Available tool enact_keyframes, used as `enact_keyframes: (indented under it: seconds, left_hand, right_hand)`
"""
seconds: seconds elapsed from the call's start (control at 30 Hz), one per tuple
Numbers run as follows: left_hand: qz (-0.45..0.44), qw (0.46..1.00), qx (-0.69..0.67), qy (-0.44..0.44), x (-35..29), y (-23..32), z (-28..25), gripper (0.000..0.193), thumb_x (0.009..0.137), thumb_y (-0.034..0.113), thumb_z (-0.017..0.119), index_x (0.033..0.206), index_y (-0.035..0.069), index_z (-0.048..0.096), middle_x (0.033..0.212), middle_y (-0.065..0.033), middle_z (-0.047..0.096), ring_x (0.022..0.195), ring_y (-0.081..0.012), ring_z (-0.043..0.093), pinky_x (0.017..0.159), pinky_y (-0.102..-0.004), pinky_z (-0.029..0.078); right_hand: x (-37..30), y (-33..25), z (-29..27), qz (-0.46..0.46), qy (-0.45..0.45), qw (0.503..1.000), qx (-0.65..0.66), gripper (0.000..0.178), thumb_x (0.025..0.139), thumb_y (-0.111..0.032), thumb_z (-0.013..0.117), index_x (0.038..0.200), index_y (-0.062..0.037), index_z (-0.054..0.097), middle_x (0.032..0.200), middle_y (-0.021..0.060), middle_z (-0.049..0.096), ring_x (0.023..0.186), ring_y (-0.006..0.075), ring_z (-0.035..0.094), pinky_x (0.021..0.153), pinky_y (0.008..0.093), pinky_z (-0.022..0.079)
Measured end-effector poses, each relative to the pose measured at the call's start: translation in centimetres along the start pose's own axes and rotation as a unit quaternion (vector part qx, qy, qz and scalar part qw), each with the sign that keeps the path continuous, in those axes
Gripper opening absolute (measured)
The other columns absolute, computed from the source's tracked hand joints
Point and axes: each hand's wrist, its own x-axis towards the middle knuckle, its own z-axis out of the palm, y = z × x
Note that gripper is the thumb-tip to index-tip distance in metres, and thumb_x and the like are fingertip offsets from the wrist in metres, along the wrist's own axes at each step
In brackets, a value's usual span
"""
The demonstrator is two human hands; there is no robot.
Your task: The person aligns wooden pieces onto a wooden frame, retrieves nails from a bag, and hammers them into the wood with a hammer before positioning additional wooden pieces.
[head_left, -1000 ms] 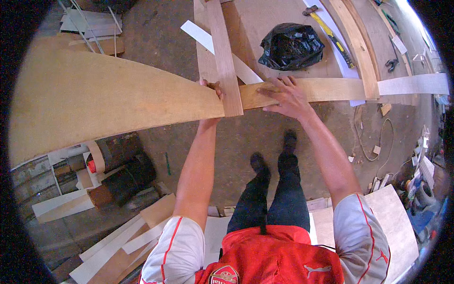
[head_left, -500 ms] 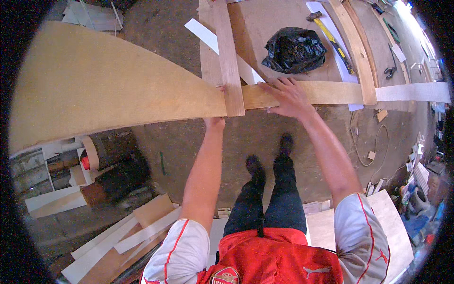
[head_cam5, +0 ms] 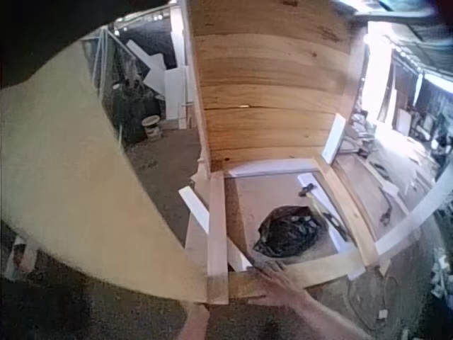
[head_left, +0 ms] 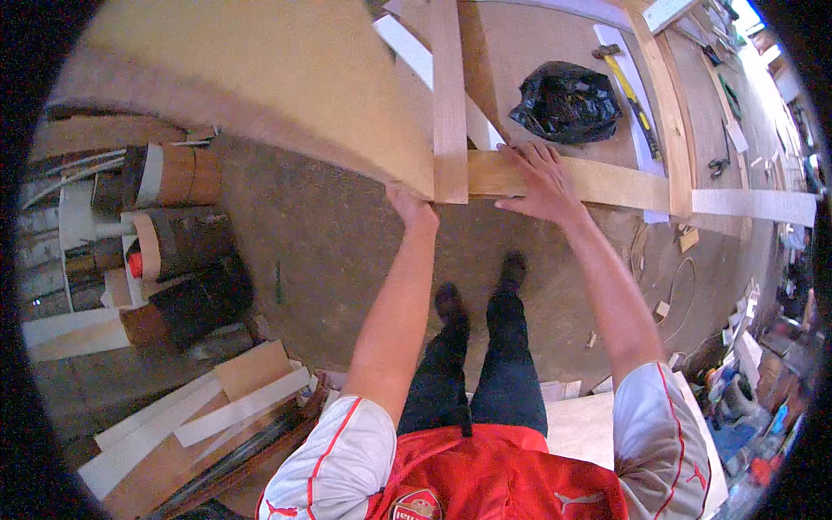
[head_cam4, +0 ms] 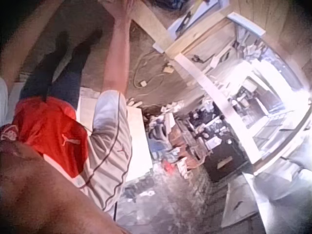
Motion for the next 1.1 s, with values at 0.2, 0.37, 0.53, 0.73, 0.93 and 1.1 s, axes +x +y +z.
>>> enact_keyframes:
  seconds: [0.2,0.37,0.53,0.73,0.93,1.1]
  left_hand:
    - [0.071,0.996,-0.003,-0.053,-2.7,-2.0,-1.0,0.015,0.110,0.021,0.051,0.112,0.006,0.054,0.106,-0.0051,0.062,0.098,-0.0166,0.063,0.078,-0.0350,0.055]
    - [0.046,0.998,0.018,-0.050,-4.7,-0.4,-3.0,0.021,0.111,0.026,0.050,0.108,0.005,0.052,0.103,-0.0059,0.064,0.095,-0.0186,0.066,0.079,-0.0351,0.058]
    - [0.059,0.991,-0.006,-0.121,-4.7,-2.0,-3.3,0.024,0.111,0.028,0.049,0.104,0.005,0.050,0.107,-0.0082,0.066,0.098,-0.0195,0.068,0.085,-0.0367,0.060]
    - [0.037,0.991,0.032,-0.128,-4.8,-0.7,-3.7,0.022,0.111,0.026,0.050,0.105,0.005,0.050,0.108,-0.0096,0.066,0.099,-0.0190,0.068,0.089,-0.0363,0.059]
    - [0.069,0.989,0.021,-0.131,-5.5,-0.1,-3.5,0.023,0.110,0.025,0.053,0.113,0.003,0.058,0.108,-0.0044,0.064,0.096,-0.0132,0.059,0.082,-0.0311,0.051]
    - [0.140,0.978,0.100,-0.117,-5.2,-1.0,-3.9,0.025,0.110,0.024,0.053,0.103,0.000,0.057,0.094,-0.0052,0.065,0.087,-0.0124,0.059,0.078,-0.0306,0.051]
  right_hand:
    - [0.9,-1.6,1.4,0.031,0.017,0.999,-0.002,0.097,0.065,-0.053,0.088,0.147,-0.0156,0.052,0.143,0.0112,0.055,0.137,0.0358,0.046,0.116,0.0508,0.035]
    - [2.6,-3.9,3.0,0.013,0.046,0.999,0.008,0.096,0.062,-0.053,0.089,0.143,-0.0145,0.055,0.142,0.0090,0.055,0.137,0.0344,0.045,0.115,0.0498,0.036]
    - [2.5,-4.8,0.9,0.049,0.016,0.999,0.005,0.094,0.062,-0.046,0.090,0.144,-0.0145,0.054,0.143,0.0085,0.054,0.136,0.0333,0.047,0.114,0.0470,0.038]
    - [2.5,-5.0,2.1,0.030,0.044,0.999,-0.011,0.098,0.063,-0.051,0.091,0.145,-0.0124,0.052,0.144,0.0124,0.053,0.137,0.0358,0.046,0.114,0.0475,0.039]
    - [2.5,-6.0,1.7,0.109,0.002,0.990,0.084,0.100,0.065,-0.053,0.091,0.145,-0.0072,0.051,0.146,0.0177,0.050,0.137,0.0424,0.044,0.114,0.0508,0.040]
    - [3.4,-6.9,2.1,0.010,0.051,0.999,0.009,0.083,0.071,-0.039,0.085,0.141,-0.0060,0.054,0.134,0.0189,0.060,0.128,0.0393,0.052,0.113,0.0487,0.040]
